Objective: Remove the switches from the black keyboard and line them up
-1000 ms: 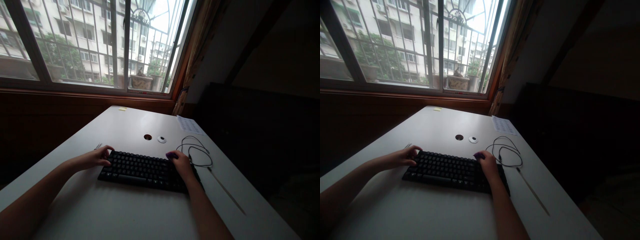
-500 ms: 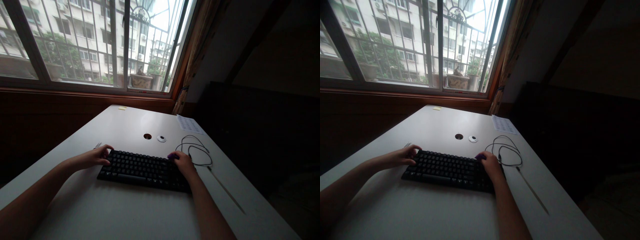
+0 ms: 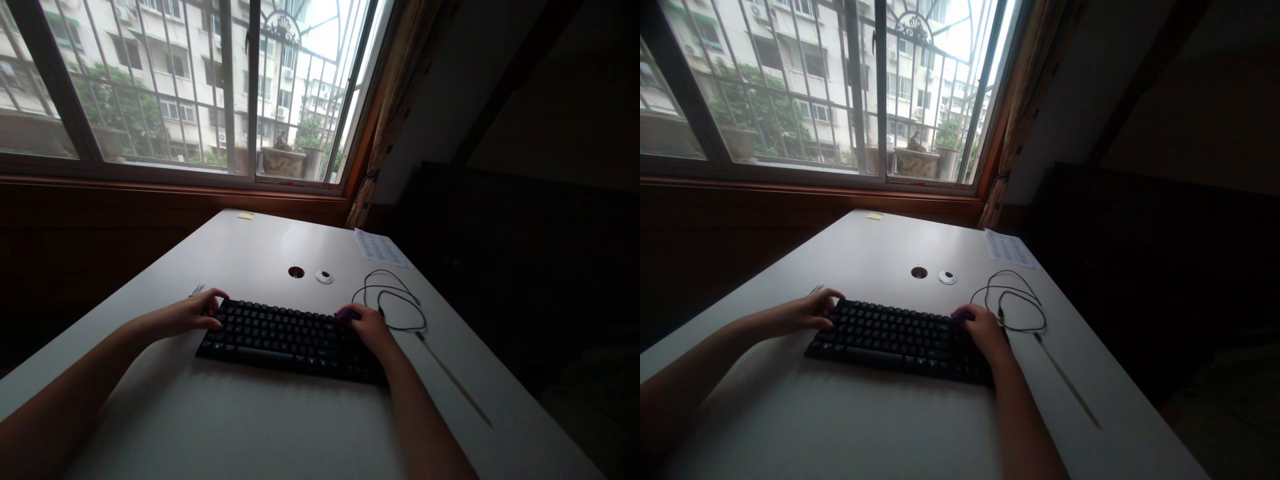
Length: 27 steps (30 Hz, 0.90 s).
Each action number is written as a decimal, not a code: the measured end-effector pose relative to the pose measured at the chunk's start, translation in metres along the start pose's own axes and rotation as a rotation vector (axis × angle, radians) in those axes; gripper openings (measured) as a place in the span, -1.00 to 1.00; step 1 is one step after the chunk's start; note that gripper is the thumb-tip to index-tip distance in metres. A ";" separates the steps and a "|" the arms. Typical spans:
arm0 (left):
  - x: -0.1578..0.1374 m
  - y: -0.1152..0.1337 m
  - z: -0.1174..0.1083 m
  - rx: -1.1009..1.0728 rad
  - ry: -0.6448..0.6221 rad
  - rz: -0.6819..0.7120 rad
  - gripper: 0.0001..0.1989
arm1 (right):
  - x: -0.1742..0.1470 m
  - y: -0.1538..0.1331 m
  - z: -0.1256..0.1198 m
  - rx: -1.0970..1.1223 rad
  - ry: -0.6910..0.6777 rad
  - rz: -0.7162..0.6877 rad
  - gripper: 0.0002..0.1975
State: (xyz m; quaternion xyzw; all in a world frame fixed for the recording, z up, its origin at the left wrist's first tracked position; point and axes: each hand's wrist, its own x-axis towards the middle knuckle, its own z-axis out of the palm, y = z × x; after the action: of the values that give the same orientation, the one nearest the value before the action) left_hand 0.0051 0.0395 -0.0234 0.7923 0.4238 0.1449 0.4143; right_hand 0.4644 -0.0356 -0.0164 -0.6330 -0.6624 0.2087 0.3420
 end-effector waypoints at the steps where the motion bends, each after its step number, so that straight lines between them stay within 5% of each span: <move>1: 0.000 0.000 0.000 -0.004 -0.002 -0.002 -0.43 | 0.000 -0.002 0.001 -0.018 0.024 0.004 -0.74; 9: -0.001 0.000 0.000 0.001 -0.004 -0.011 -0.43 | 0.000 0.003 0.001 0.048 0.198 0.034 -0.77; 17: 0.000 -0.001 0.000 -0.007 0.000 -0.001 -0.44 | -0.002 0.008 -0.013 0.009 -0.040 -0.029 -0.80; 27: 0.000 -0.001 0.000 0.018 0.000 0.009 -0.42 | -0.001 0.015 -0.016 -0.065 0.133 -0.028 -0.80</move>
State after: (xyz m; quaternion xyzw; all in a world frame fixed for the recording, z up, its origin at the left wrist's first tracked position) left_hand 0.0046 0.0392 -0.0239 0.7979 0.4214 0.1431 0.4066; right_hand 0.4863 -0.0373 -0.0165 -0.6470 -0.6532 0.1399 0.3676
